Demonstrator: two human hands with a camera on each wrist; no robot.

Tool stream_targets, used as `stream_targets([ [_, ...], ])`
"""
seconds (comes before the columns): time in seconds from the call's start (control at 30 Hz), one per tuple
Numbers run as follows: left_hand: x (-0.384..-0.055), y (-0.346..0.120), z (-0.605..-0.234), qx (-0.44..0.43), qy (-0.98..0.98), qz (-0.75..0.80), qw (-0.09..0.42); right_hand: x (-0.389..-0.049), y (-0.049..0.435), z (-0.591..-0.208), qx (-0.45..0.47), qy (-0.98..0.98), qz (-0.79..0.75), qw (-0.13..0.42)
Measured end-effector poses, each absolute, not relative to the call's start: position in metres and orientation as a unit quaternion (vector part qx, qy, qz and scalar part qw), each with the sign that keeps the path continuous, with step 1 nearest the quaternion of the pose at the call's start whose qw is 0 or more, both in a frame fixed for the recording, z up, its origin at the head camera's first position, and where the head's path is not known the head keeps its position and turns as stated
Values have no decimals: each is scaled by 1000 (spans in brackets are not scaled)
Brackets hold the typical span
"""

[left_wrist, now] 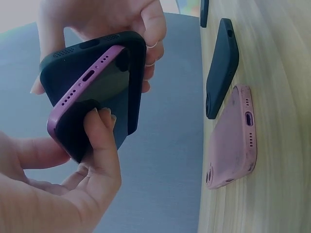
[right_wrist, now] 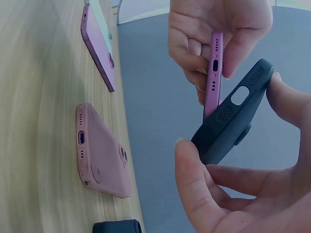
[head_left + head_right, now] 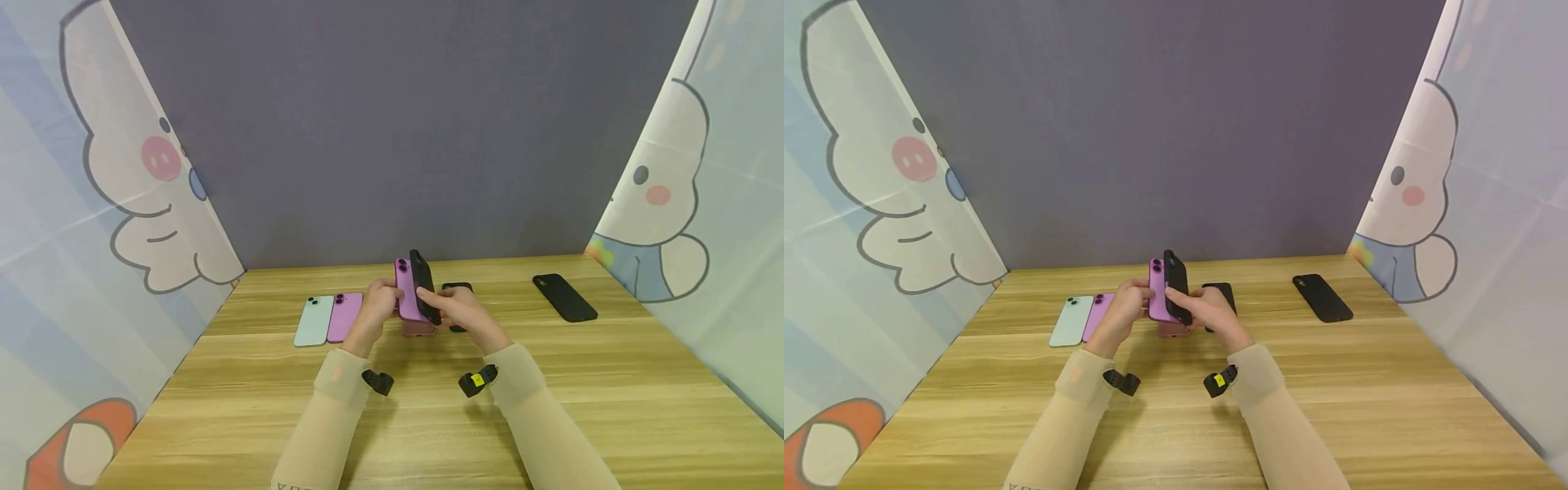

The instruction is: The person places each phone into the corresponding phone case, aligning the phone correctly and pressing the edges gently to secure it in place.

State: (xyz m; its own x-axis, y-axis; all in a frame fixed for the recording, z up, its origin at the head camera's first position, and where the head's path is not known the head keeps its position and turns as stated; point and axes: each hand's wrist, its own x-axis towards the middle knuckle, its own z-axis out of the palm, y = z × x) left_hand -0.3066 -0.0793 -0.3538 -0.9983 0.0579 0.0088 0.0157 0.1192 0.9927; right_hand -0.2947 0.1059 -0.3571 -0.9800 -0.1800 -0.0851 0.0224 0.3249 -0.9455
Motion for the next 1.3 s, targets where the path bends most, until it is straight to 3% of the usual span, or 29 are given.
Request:
stream_targets([
  [0.5, -305, -77, -351, 34, 743, 668, 25, -290, 98, -355, -58, 864, -499, 18],
  [0.8, -306, -79, -353, 38, 737, 674, 25, -289, 99, -352, -62, 871, -487, 7],
  [1.0, -306, -78, -352, 38, 733, 679, 22, -296, 107, -353, -48, 858, -511, 23],
  [1.3, -306, -78, -349, 50, 722, 689, 37, -301, 120, -358, -13, 780, -617, 103],
])
